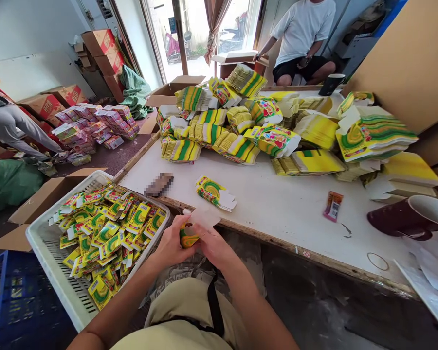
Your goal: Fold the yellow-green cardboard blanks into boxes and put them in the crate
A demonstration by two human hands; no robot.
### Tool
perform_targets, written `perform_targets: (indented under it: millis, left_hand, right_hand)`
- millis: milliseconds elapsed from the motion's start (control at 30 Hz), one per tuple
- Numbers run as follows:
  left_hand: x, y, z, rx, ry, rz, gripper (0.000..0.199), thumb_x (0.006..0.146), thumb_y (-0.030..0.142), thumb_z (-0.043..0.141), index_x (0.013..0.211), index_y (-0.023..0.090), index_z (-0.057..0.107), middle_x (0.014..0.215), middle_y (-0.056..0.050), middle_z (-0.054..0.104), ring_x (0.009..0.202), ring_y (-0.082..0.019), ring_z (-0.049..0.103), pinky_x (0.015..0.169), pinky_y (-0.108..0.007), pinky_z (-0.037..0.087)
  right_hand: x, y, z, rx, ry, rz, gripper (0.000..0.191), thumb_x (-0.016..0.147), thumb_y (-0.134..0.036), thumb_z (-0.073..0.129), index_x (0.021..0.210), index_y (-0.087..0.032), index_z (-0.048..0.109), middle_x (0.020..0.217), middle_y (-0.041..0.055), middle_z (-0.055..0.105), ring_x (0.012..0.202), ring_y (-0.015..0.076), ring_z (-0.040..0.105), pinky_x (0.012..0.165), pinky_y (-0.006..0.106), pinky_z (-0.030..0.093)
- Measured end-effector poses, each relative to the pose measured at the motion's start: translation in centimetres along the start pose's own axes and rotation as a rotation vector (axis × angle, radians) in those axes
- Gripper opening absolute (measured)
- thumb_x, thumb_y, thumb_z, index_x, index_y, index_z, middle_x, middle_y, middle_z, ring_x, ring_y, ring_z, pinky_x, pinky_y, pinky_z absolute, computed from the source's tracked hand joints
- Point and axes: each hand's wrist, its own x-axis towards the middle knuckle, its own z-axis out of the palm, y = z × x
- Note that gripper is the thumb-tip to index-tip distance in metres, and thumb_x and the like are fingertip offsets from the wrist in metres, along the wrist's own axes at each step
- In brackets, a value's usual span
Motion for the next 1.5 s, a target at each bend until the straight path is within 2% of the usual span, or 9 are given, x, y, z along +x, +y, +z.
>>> perform_targets:
  millis: [167, 367, 500, 633, 800, 1033, 1200, 1367, 1500]
  left_hand:
    - [0.3, -0.5, -0.4, 0.037, -0.113, 0.031, 0.059, 0.067, 0.016, 0.062, 0.122, 0.022, 0.041, 0.114, -0.009, 0.056, 0.099, -0.025, 0.063, 0.079, -0.037, 0.054]
    - [1.3, -0.5, -0.3, -0.054, -0.242, -0.027, 0.061, 0.066, 0.016, 0.062, 0.123, 0.02, 0.039, 0.114, -0.01, 0.056, 0.098, -0.025, 0.062, 0.083, -0.037, 0.054]
    - [1.4, -0.5, 0.4, 0.06, -0.04, -0.122, 0.052, 0.068, 0.016, 0.063, 0.115, 0.018, 0.044, 0.115, -0.012, 0.053, 0.104, -0.027, 0.059, 0.088, -0.04, 0.053]
    - [0.7, -0.2, -0.2, 0.21, 0.088, -0.23, 0.052, 0.069, 0.019, 0.067, 0.116, 0.017, 0.046, 0.108, -0.01, 0.058, 0.1, -0.028, 0.06, 0.087, -0.045, 0.051]
    - [0.6, -0.2, -2.3, 0.179, 0.022, -0.152, 0.051, 0.07, 0.021, 0.071, 0.117, 0.018, 0.052, 0.108, -0.009, 0.065, 0.1, -0.026, 0.064, 0.085, -0.039, 0.053]
    - [2.2, -0.2, -4.2, 0.133, -0.108, -0.122, 0.055, 0.065, 0.026, 0.077, 0.117, 0.021, 0.059, 0.108, -0.007, 0.071, 0.098, -0.025, 0.067, 0.086, -0.038, 0.053]
    - [2.3, -0.4, -3.3, 0.197, -0.038, -0.102, 0.051, 0.07, 0.022, 0.072, 0.118, 0.019, 0.056, 0.109, -0.008, 0.068, 0.1, -0.025, 0.065, 0.088, -0.038, 0.052]
    - [1.9, -0.4, -2.5, 0.144, -0.064, -0.165, 0.055, 0.071, 0.029, 0.074, 0.122, 0.02, 0.053, 0.11, -0.008, 0.067, 0.1, -0.025, 0.065, 0.086, -0.037, 0.052]
    - [1.6, -0.7, -2.7, 0.161, -0.035, -0.255, 0.054, 0.071, 0.026, 0.072, 0.121, 0.02, 0.055, 0.111, -0.007, 0.067, 0.101, -0.024, 0.065, 0.087, -0.036, 0.052]
  right_hand:
    - [0.1, 0.9, -0.7, -0.093, -0.094, 0.038, 0.068, 0.084, -0.068, 0.056, 0.139, -0.028, 0.053, 0.136, 0.0094, 0.062, 0.122, 0.0278, 0.061, 0.103, 0.05, 0.05]
    - [-0.6, 2.0, -0.6, -0.634, -0.006, -0.315, 0.069, 0.091, -0.045, 0.059, 0.152, -0.026, 0.035, 0.154, 0.0101, 0.042, 0.141, 0.0278, 0.042, 0.115, 0.047, 0.038]
    - [-0.5, 2.0, -0.9, -0.786, 0.094, -0.47, 0.046, 0.097, -0.019, 0.041, 0.141, -0.028, 0.052, 0.15, 0.0067, 0.048, 0.137, 0.0222, 0.048, 0.113, 0.041, 0.043]
    - [0.0, 2.0, -1.5, -0.781, 0.243, -0.541, 0.045, 0.098, -0.019, 0.04, 0.139, -0.029, 0.054, 0.141, 0.0065, 0.058, 0.13, 0.0216, 0.055, 0.109, 0.041, 0.047]
    - [-0.1, 1.3, -1.9, -0.917, 0.079, -0.46, 0.04, 0.096, -0.029, 0.051, 0.136, -0.027, 0.057, 0.153, 0.0099, 0.044, 0.137, 0.0274, 0.048, 0.107, 0.044, 0.048]
    - [0.4, -1.2, -3.9, -0.836, -0.118, -0.448, 0.024, 0.086, -0.029, 0.068, 0.109, -0.027, 0.074, 0.135, 0.0097, 0.061, 0.12, 0.027, 0.062, 0.101, 0.044, 0.05]
    - [1.0, 0.2, -3.1, -0.68, 0.121, -0.4, 0.015, 0.079, -0.028, 0.075, 0.094, -0.027, 0.077, 0.135, 0.0092, 0.061, 0.126, 0.0303, 0.058, 0.105, 0.05, 0.046]
    - [1.0, 2.2, -2.7, -0.491, 0.064, -0.288, 0.056, 0.084, -0.042, 0.068, 0.137, -0.027, 0.054, 0.148, 0.0108, 0.051, 0.132, 0.0284, 0.052, 0.107, 0.047, 0.045]
    - [1.7, 3.1, -2.1, -0.628, 0.107, -0.256, 0.064, 0.09, -0.043, 0.058, 0.147, -0.021, 0.04, 0.148, 0.0134, 0.049, 0.137, 0.0278, 0.047, 0.113, 0.047, 0.038]
